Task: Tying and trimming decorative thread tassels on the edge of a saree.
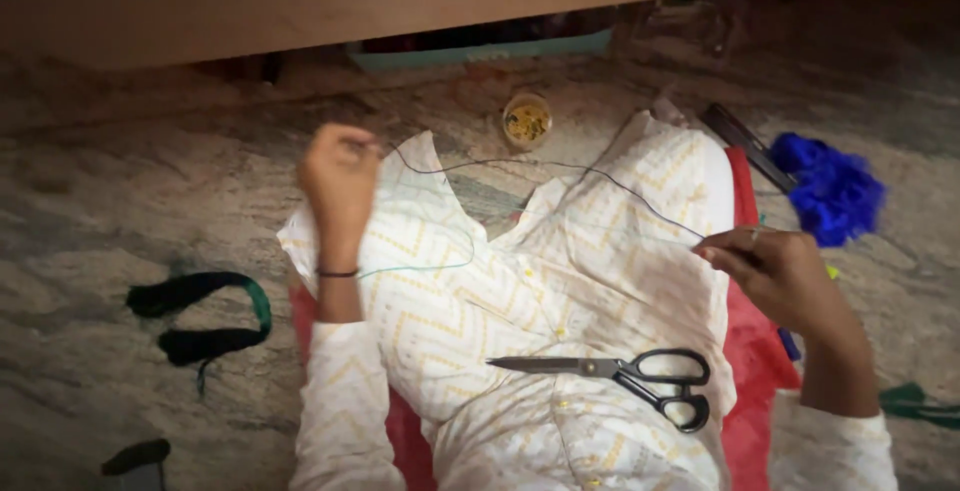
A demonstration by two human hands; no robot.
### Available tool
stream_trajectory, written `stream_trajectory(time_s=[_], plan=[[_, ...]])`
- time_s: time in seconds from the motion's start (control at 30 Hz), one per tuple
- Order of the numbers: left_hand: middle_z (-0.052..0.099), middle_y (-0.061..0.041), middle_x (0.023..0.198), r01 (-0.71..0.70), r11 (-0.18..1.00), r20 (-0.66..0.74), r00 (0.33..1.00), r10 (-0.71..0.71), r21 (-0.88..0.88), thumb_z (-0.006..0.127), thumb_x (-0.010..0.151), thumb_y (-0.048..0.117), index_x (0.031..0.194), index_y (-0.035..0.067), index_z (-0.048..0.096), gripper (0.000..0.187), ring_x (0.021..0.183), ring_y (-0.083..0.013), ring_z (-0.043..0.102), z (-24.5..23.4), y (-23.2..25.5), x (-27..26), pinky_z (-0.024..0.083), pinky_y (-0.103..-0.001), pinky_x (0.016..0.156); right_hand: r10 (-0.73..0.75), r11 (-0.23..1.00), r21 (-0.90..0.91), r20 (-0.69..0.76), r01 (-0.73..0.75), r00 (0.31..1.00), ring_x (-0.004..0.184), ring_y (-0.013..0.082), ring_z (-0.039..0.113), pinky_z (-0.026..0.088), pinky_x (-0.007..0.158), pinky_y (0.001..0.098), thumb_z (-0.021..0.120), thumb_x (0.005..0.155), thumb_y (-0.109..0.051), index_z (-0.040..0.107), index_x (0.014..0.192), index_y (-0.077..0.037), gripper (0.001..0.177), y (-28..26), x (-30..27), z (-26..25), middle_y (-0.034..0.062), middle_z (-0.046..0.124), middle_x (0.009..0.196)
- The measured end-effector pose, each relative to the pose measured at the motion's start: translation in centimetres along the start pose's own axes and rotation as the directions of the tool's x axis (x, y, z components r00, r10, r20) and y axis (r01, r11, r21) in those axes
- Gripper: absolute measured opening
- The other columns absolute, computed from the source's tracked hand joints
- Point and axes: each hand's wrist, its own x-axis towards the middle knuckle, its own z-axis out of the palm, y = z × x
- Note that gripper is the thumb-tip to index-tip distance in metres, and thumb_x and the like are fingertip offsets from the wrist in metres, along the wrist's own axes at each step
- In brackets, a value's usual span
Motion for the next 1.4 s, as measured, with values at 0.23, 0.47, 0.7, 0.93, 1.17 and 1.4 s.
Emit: stream_trajectory(time_s=[0.23, 0.47, 0.7, 0.93, 1.17, 1.4], plan=[[0.071, -0.016, 0.080, 0.301, 0.737, -0.176, 0.953, -0.244, 0.606, 0.083, 0.079, 0.002, 0.100, 0.006, 0.073, 0.024, 0.072, -0.0289, 0.066, -4.2, -2.1, -0.3, 0.053, -0.039, 0.066, 0.044, 0.941, 0.335, -0.284, 0.056, 0.958, 0.096, 0.0227, 0.069, 0.053, 0.083, 0.0326, 0.072, 0.094, -0.002, 0.075, 0.104, 0.002, 0.012, 1.8, 0.5, -0.1, 0.0136, 0.074, 0.103], [0.065, -0.024, 0.113, 0.182, 0.640, 0.096, 0.922, -0.375, 0.747, 0.075, 0.080, 0.013, 0.082, 0.000, 0.076, 0.013, 0.107, -0.0352, 0.060, 13.4, -4.9, 0.0, 0.049, -0.044, 0.090, 0.497, 0.153, 0.968, -0.249, 0.198, 0.831, 0.103, 0.0286, 0.071, 0.060, 0.100, 0.0372, 0.059, 0.093, 0.014, 0.061, 0.081, 0.003, 0.016, 7.4, 1.5, 1.2, 0.0168, 0.071, 0.100], [0.052, -0.029, 0.139, -0.106, 0.799, 0.258, 0.964, -0.064, 0.593, 0.063, 0.085, 0.018, 0.127, 0.013, 0.071, 0.043, 0.139, -0.0509, 0.033, 25.0, -3.9, 2.0, 0.014, -0.067, 0.118, 0.503, 0.502, 0.865, -0.275, -0.018, 0.819, 0.091, 0.0231, 0.069, 0.060, 0.092, 0.0351, 0.068, 0.096, 0.003, 0.067, 0.088, 0.003, 0.008, 3.5, 1.4, 4.6, 0.0124, 0.069, 0.093], [0.027, -0.032, 0.154, 0.038, 0.608, 0.274, 0.869, -0.412, 0.793, 0.063, 0.084, 0.040, 0.142, 0.002, 0.049, 0.071, 0.139, -0.0543, 0.023, 26.6, -1.2, 4.2, 0.011, -0.071, 0.108, 0.486, 0.664, 0.722, -0.223, -0.191, 0.845, 0.084, 0.0187, 0.070, 0.056, 0.082, 0.0302, 0.074, 0.090, -0.001, 0.073, 0.096, 0.007, 0.010, 4.2, 2.7, 6.8, 0.0137, 0.074, 0.092], [0.074, -0.020, 0.121, -0.151, 0.776, 0.503, 0.832, -0.234, 0.612, 0.064, 0.098, 0.015, 0.114, 0.007, 0.077, 0.023, 0.113, -0.0365, 0.071, 27.3, -7.1, 2.3, 0.053, -0.054, 0.103, 0.372, 0.656, 0.747, -0.193, -0.109, 0.908, 0.085, 0.0167, 0.072, 0.057, 0.082, 0.0274, 0.074, 0.090, -0.002, 0.072, 0.103, 0.008, 0.016, 1.0, 5.2, 6.0, 0.0125, 0.075, 0.095], [0.073, -0.010, 0.097, 0.573, 0.455, 0.506, 0.818, -0.273, -0.681, 0.072, 0.101, 0.012, 0.113, -0.003, 0.074, 0.020, 0.080, -0.0174, 0.065, 16.9, 4.4, 2.3, 0.050, -0.031, 0.070, 0.152, 0.743, 0.665, -0.277, 0.075, 0.949, 0.085, 0.0156, 0.066, 0.052, 0.077, 0.0264, 0.075, 0.090, 0.000, 0.075, 0.117, 0.002, 0.027, -6.7, 9.6, 6.3, 0.0109, 0.071, 0.096]])
